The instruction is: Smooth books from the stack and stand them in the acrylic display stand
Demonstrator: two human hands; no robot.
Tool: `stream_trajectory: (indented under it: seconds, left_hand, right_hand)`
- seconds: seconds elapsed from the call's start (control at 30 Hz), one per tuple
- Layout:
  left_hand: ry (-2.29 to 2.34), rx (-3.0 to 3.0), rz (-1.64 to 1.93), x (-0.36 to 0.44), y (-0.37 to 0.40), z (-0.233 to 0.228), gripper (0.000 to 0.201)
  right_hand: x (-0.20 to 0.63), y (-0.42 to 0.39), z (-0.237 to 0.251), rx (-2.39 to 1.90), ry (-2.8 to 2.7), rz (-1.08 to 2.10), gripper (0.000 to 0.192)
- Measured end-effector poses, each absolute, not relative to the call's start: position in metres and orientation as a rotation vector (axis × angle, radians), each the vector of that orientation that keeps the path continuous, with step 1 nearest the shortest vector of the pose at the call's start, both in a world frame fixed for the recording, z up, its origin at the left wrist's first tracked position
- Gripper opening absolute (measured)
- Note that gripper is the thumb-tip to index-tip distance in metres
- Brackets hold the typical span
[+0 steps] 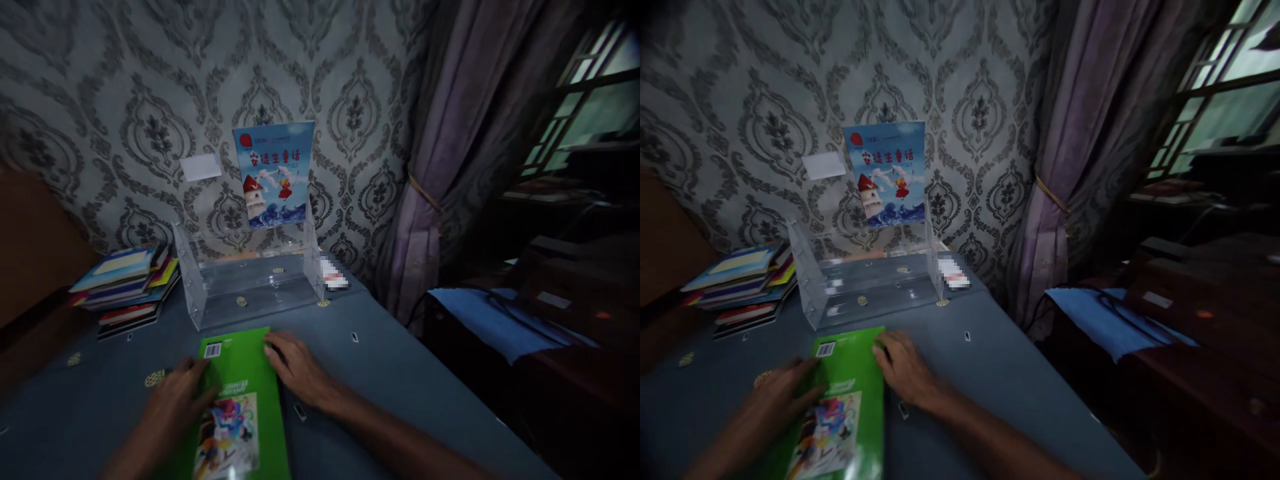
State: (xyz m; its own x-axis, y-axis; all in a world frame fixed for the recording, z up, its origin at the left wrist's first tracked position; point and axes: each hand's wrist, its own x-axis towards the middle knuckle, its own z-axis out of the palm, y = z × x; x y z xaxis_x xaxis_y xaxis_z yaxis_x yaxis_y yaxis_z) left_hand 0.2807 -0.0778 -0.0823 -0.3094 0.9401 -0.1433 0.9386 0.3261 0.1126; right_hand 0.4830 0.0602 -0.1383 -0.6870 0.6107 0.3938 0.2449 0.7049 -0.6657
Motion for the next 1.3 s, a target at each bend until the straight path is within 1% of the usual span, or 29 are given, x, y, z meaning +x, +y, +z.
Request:
stream_trajectory:
  seconds: [0.17,0.27,0.43,0.77,0.93,1.13,1.3]
  left_hand:
    - [2.281,1.787,0.184,0.297,-0.062,-0.097,0.038]
    - [2.321,1.848,0.126,0.304,-0.054,-0.098,0.037]
    - [2.446,1.989,-0.100,0.308,-0.050,-0.093,0.039]
    - [2.382,2.040,0.063,0.293,-0.047,-0.105,0.039]
    - [2.378,2.174,0.099,0.284,-0.043,-0.113,0.038]
    - [2.300,2.340,0.178,0.278,-0.039,-0.130,0.041]
    - [2.198,2.338,0.358,0.271,-0.037,-0.143,0.049]
  right_hand:
    - [0.486,0.086,-0.153,-0.751,-2.269,0.790,0.040]
    - [0.488,0.093,-0.164,-0.806,-2.281,0.779,0.045]
    - [0.487,0.092,-0.174,-0.781,-2.287,0.732,0.044]
    - [0.482,0.086,-0.181,-0.785,-2.279,0.724,0.046]
    - [0.481,0.077,-0.176,-0.801,-2.361,0.619,0.048]
    - [0.476,0.074,-0.157,-0.837,-2.561,0.354,0.049]
    - [0.469,0.075,-0.146,-0.774,-2.725,0.353,0.056]
